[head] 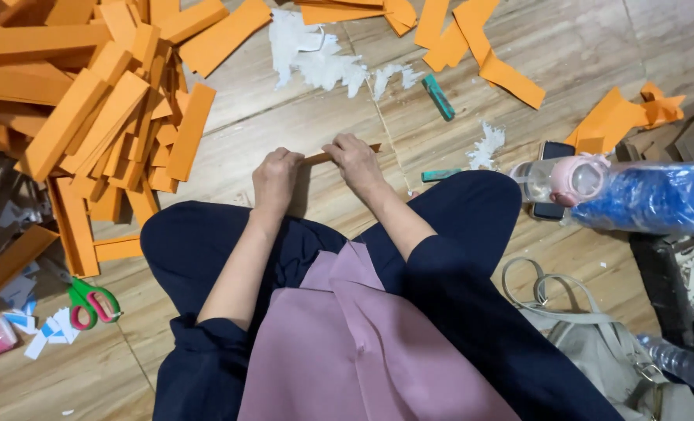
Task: Folding orange paper strips and using a small tool to press and sharpen the creases.
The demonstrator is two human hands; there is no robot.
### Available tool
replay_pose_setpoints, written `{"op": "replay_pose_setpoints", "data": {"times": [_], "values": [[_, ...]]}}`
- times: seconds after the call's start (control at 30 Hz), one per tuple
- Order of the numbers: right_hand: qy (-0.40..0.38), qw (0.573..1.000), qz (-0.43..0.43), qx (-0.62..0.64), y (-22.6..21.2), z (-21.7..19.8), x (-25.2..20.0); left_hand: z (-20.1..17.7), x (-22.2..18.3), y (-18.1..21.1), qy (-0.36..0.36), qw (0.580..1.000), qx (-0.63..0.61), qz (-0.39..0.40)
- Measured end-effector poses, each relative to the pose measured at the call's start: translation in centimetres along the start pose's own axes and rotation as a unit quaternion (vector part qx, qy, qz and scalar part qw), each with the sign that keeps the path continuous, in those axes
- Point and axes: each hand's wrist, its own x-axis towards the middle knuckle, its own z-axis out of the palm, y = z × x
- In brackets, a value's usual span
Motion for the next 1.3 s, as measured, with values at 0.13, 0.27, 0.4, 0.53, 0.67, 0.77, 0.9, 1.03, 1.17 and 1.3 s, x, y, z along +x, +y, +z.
{"op": "replay_pose_setpoints", "data": {"times": [0.13, 0.27, 0.4, 0.53, 0.67, 0.77, 0.9, 1.03, 1.17, 1.3], "values": [[0.024, 1.000, 0.001, -0.001, 0.3, 0.8, -0.1, 1.4, -0.2, -1.0, 0.016, 0.999, 0.027, 0.016], [0.077, 0.996, -0.023, -0.024, 0.6, 0.8, 0.7, 1.9, 0.4, -1.5, 0.036, 0.995, 0.067, 0.057], [0.124, 0.988, -0.068, -0.068, 0.0, -0.6, 2.0, 2.3, 1.0, -2.4, 0.066, 0.984, 0.121, 0.109], [0.086, 0.993, -0.055, -0.060, 0.8, 1.8, 0.6, 5.8, -0.6, -3.4, 0.023, 0.985, 0.123, 0.119], [-0.025, 0.997, 0.045, 0.052, 0.1, 1.7, -0.6, 4.8, -1.8, -1.9, -0.030, 0.994, 0.074, 0.070], [-0.061, 0.985, 0.115, 0.109, -0.5, 1.2, -0.9, 2.1, -1.8, 0.2, -0.061, 0.997, -0.010, -0.038], [-0.105, 0.961, 0.206, 0.153, -0.1, 1.0, 0.4, 1.0, -0.3, 1.0, -0.089, 0.972, -0.107, -0.189], [-0.144, 0.950, 0.224, 0.165, 0.8, 2.3, 0.8, 3.1, -0.3, -0.5, -0.110, 0.949, -0.133, -0.264], [-0.168, 0.922, 0.301, 0.174, 1.4, 3.4, 1.6, 2.9, 0.9, -0.6, -0.131, 0.927, -0.164, -0.312], [-0.194, 0.905, 0.339, 0.170, 1.5, 3.7, 2.1, 2.6, 1.8, -0.6, -0.166, 0.902, -0.181, -0.356]]}}
